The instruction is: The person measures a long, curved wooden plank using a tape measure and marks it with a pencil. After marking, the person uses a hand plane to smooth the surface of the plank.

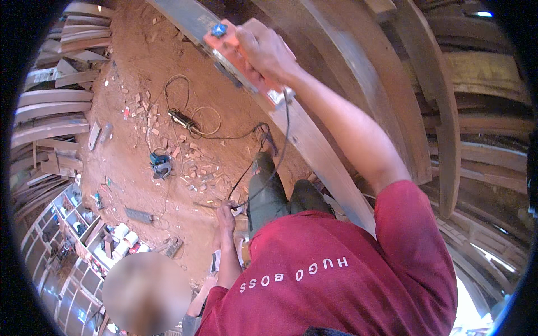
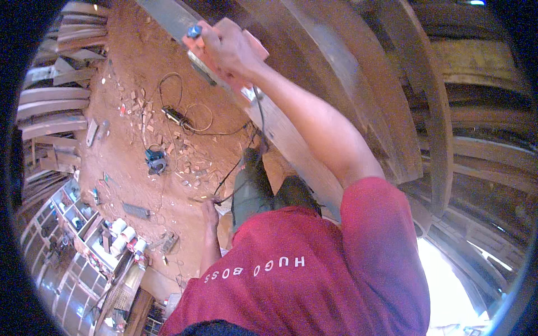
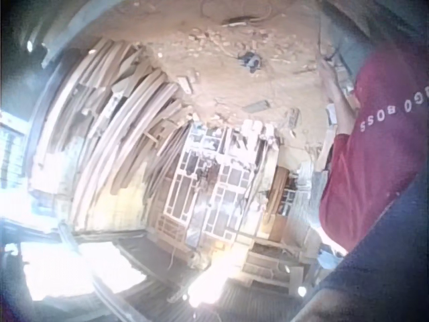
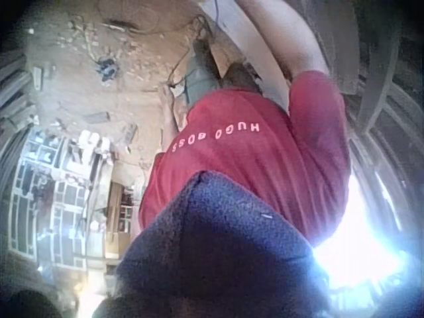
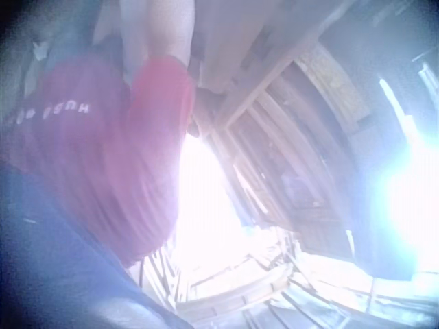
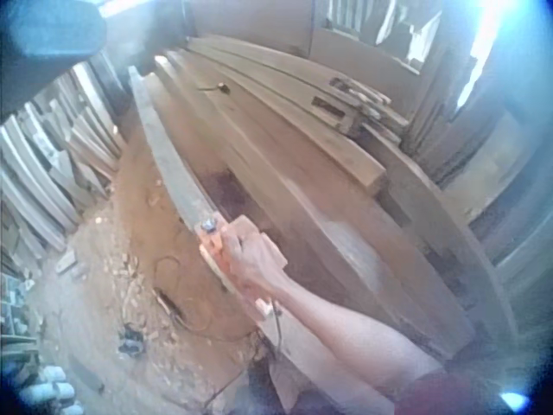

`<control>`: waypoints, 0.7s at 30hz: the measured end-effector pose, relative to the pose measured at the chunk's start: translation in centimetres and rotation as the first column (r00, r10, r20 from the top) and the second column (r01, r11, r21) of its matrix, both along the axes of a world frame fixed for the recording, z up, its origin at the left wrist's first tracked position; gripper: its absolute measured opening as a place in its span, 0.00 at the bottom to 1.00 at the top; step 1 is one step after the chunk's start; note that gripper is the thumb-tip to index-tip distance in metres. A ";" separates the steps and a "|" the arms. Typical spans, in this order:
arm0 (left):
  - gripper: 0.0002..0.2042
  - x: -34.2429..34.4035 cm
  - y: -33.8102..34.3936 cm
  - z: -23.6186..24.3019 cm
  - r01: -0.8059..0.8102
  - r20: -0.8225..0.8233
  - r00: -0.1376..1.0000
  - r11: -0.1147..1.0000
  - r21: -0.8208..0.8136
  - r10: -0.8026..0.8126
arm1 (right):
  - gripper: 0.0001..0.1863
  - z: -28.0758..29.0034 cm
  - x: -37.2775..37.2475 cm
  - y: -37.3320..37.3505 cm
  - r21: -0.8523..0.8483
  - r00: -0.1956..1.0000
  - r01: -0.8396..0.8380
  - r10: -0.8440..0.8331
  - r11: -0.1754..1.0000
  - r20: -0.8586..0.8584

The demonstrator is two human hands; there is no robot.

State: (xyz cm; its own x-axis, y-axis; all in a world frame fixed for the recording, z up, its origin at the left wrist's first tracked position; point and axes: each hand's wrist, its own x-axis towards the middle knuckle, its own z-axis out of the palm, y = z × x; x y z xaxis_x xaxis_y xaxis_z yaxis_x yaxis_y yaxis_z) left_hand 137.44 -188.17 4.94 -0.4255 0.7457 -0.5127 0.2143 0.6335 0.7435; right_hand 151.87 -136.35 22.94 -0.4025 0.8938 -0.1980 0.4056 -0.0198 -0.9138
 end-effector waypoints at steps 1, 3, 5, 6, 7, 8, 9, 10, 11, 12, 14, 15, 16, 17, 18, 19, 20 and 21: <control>0.23 -1.0 0.9 0.6 0.012 -0.048 0.999 1.000 0.007 -0.012 | 0.33 -0.2 -2.1 1.9 -0.026 0.999 -0.036 0.036 0.999 -0.011; 0.23 -3.0 2.2 1.1 0.048 -0.143 0.989 0.999 0.023 -0.044 | 0.32 -1.7 -6.4 6.4 0.081 1.000 -0.017 0.017 0.997 0.006; 0.23 -4.4 2.5 0.7 -0.105 -0.103 0.989 0.994 0.037 0.109 | 0.33 0.9 -9.4 9.3 0.107 0.996 -0.032 0.022 0.994 0.091; 0.22 -4.8 3.5 2.0 -0.118 -0.123 0.985 0.993 0.020 0.120 | 0.33 1.1 -10.4 9.6 0.053 0.998 -0.017 0.014 0.998 0.059; 0.22 -5.2 5.1 3.2 -0.109 -0.131 0.985 0.994 0.014 0.110 | 0.33 1.9 -10.0 10.3 0.012 0.999 0.018 -0.019 1.000 0.038; 0.22 -5.6 5.6 4.1 -0.085 -0.167 0.982 0.996 0.036 0.089 | 0.33 1.9 -10.1 10.2 -0.041 0.999 0.034 -0.034 0.999 0.002; 0.22 -6.0 5.4 5.3 -0.066 -0.201 0.977 0.997 0.046 0.074 | 0.34 1.7 -10.1 9.3 -0.033 0.999 -0.009 0.008 0.999 -0.036; 0.22 -6.2 4.5 5.9 -0.040 -0.232 0.971 0.998 0.057 0.052 | 0.34 1.6 -9.4 8.4 -0.023 0.996 -0.045 0.044 0.999 -0.071; 0.21 -6.5 3.3 6.1 -0.068 -0.235 0.968 0.995 0.070 0.083 | 0.34 1.7 -8.9 7.9 -0.006 0.991 -0.078 0.077 0.997 -0.109; 0.21 -6.6 2.8 5.7 -0.078 -0.230 0.968 0.992 0.098 0.099 | 0.34 -1.3 -8.4 8.5 0.221 0.999 0.051 -0.051 0.974 -0.005; 0.21 -6.8 -2.0 5.3 -0.117 -0.239 0.961 0.988 0.098 0.138 | 0.35 -3.2 -6.4 5.0 0.464 0.999 -0.018 0.000 0.886 0.039; 0.21 -7.1 -3.1 4.1 -0.094 -0.228 0.966 0.989 0.114 0.118 | 0.35 -3.9 -3.6 3.8 0.591 0.997 -0.035 -0.014 0.806 0.077; 0.21 -7.0 -4.0 2.9 -0.064 -0.216 0.972 0.989 0.133 0.092 | 0.33 -5.4 -0.2 3.7 0.353 0.999 -0.047 0.035 0.934 0.038; 0.20 -6.3 -5.8 2.8 -0.036 -0.260 0.964 0.997 0.074 0.054 | 0.32 -8.0 1.7 3.0 0.073 0.998 -0.057 0.058 0.996 -0.007; 0.20 -5.4 -9.3 3.3 -0.051 -0.314 0.948 0.999 -0.003 0.047 | 0.30 -4.9 4.1 -4.5 0.280 0.998 -0.056 0.042 0.958 0.055; 0.20 -4.7 -10.2 3.2 -0.025 -0.351 0.936 0.998 -0.049 0.006 | 0.30 -3.4 8.2 -8.9 0.272 0.998 -0.040 0.028 0.961 0.047; 0.20 -3.5 -10.8 3.1 0.003 -0.341 0.940 0.998 -0.067 -0.025 | 0.30 -2.8 12.6 -12.8 0.271 0.999 -0.021 0.011 0.962 0.039; 0.20 -1.9 -11.1 3.0 0.031 -0.329 0.942 0.996 -0.082 -0.057 | 0.31 -1.9 17.1 -16.7 0.184 0.997 -0.075 0.071 0.980 0.027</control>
State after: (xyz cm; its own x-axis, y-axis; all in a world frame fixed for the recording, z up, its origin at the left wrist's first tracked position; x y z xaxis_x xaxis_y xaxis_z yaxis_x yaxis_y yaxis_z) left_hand 135.52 -199.26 7.91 -0.5482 0.7328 -0.4031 0.4693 0.6685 0.5769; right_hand 169.00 -153.01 21.03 -0.4658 0.8839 -0.0410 0.4183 0.1791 -0.8905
